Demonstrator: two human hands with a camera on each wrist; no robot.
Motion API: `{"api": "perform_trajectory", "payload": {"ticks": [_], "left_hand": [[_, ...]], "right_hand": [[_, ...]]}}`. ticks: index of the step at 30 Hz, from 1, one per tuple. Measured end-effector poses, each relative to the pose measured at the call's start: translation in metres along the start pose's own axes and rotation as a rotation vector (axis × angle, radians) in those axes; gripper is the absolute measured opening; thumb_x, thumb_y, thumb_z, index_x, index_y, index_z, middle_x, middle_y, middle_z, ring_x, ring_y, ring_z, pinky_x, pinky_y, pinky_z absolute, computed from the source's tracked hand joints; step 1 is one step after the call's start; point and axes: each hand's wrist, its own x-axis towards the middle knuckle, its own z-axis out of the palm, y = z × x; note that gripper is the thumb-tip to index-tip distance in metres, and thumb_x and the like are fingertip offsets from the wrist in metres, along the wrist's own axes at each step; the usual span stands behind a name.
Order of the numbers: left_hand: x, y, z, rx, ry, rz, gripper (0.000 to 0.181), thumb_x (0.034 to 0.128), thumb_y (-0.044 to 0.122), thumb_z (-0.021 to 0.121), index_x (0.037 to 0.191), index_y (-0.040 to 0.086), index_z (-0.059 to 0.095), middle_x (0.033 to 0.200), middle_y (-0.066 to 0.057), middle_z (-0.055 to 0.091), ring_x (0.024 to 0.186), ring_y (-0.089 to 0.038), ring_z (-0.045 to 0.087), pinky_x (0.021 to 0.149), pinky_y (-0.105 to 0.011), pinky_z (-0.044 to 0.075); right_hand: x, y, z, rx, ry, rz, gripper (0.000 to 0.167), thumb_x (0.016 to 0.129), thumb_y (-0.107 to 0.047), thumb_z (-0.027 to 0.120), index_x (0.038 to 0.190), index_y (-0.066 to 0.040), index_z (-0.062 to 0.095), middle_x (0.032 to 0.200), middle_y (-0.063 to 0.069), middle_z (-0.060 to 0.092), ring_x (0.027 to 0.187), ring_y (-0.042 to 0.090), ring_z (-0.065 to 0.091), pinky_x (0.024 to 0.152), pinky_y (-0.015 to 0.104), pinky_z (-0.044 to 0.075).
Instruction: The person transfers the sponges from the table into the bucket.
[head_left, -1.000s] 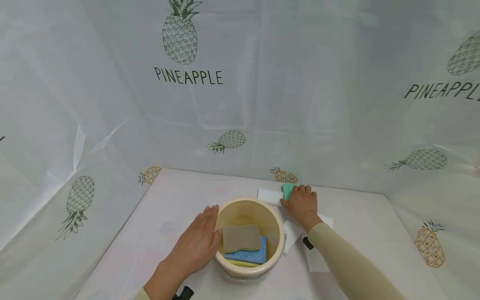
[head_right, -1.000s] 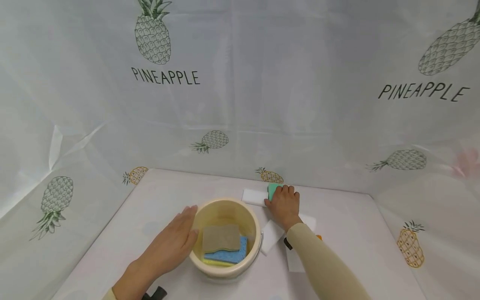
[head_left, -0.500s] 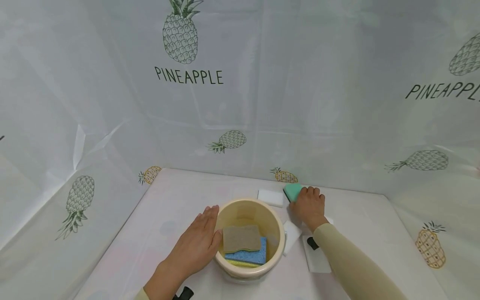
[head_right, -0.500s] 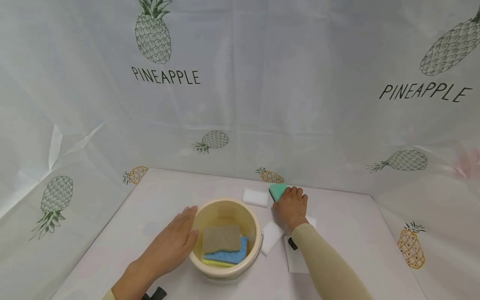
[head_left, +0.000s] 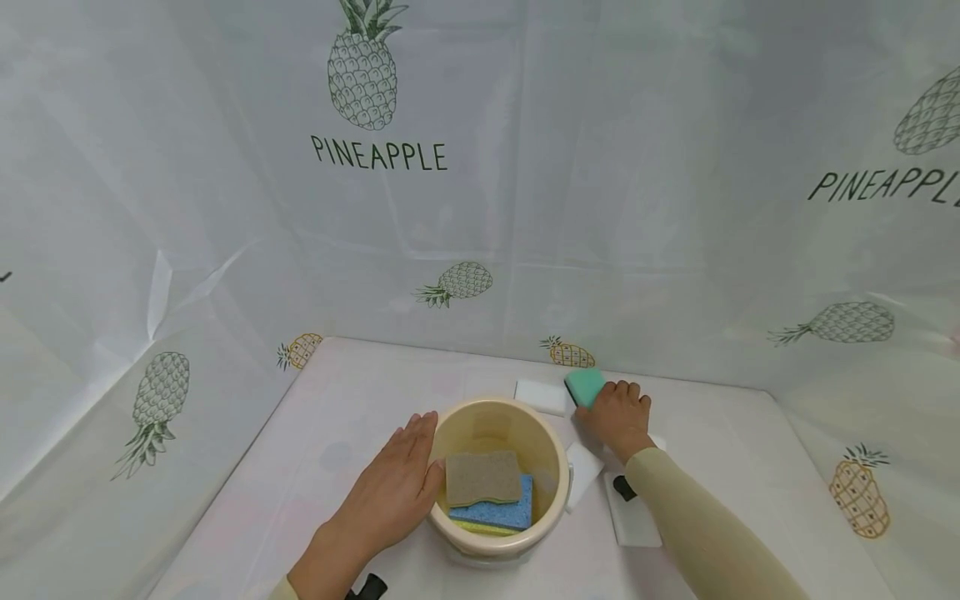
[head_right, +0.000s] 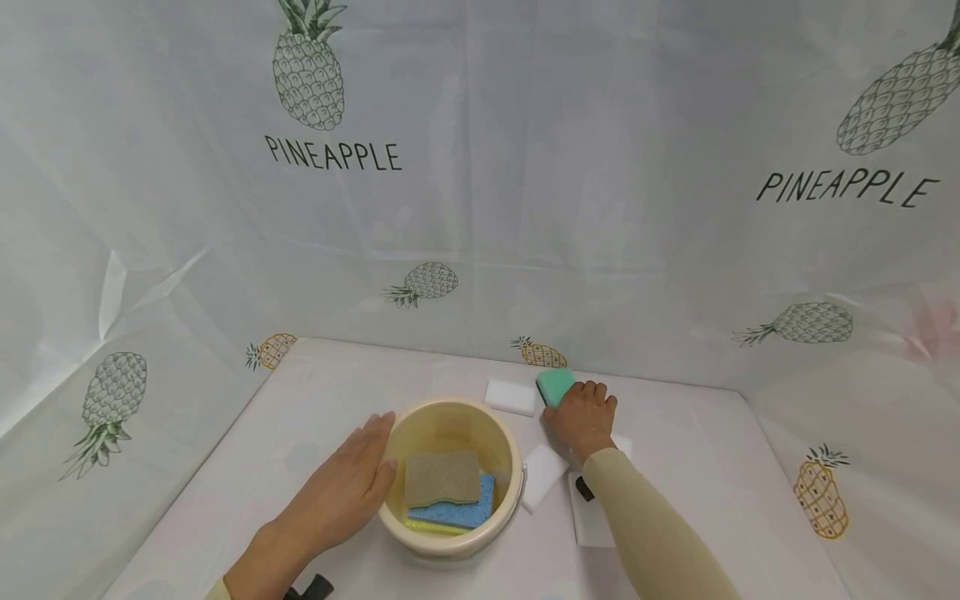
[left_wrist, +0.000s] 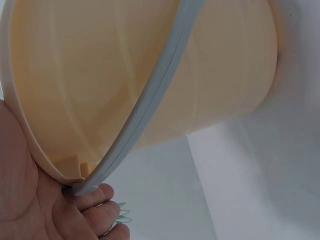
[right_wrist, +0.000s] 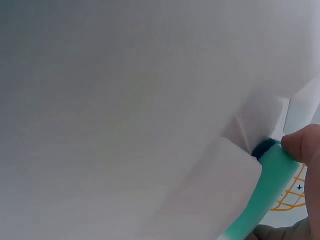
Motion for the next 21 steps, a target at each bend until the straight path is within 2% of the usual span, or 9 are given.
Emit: {"api": "perform_trajectory", "payload": {"ticks": [5,11,17,21], "left_hand": [[0.0,0.0,0.001,-0.003,-0.007,-0.01,0.064,0.1105,0.031,0.051,0.162,-0.004,0.035,0.167,-0.017,0.04,0.158,-0.031,0.035,0.131,-0.046,0.029],[0.0,0.0,0.002,-0.004,-0.012,-0.011,0.064,0.1107,0.031,0.05,0.162,-0.004,0.035,0.167,-0.018,0.04,0.158,-0.031,0.035,0.131,-0.048,0.029],[0.0,0.0,0.001,-0.001,-0.016,-0.019,0.064,0.1107,0.032,0.05,0.162,-0.003,0.035,0.167,-0.017,0.04,0.158,-0.032,0.035,0.13,-0.048,0.03],[0.0,0.0,0.0,0.001,-0.022,-0.019,0.065,0.1107,0.032,0.05,0.163,-0.003,0.034,0.168,-0.016,0.038,0.158,-0.032,0.034,0.13,-0.048,0.03]], "right_hand": [[0.002,0.003,0.001,0.048,0.029,0.004,0.069,0.09,-0.042,0.071,0.117,0.017,0.05,0.108,0.033,0.053,0.107,0.048,0.049,0.09,0.063,0.045],[0.002,0.004,-0.002,0.105,0.095,-0.005,0.057,0.087,-0.028,0.069,0.118,0.015,0.048,0.109,0.032,0.049,0.107,0.048,0.045,0.09,0.063,0.043],[-0.002,0.004,-0.006,0.129,0.186,-0.066,0.051,0.088,-0.023,0.065,0.121,0.011,0.048,0.122,0.034,0.048,0.111,0.05,0.044,0.092,0.063,0.043],[-0.008,0.003,-0.012,0.118,0.231,-0.119,0.053,0.088,-0.024,0.068,0.124,0.009,0.048,0.127,0.032,0.049,0.114,0.048,0.045,0.092,0.062,0.044]]}}
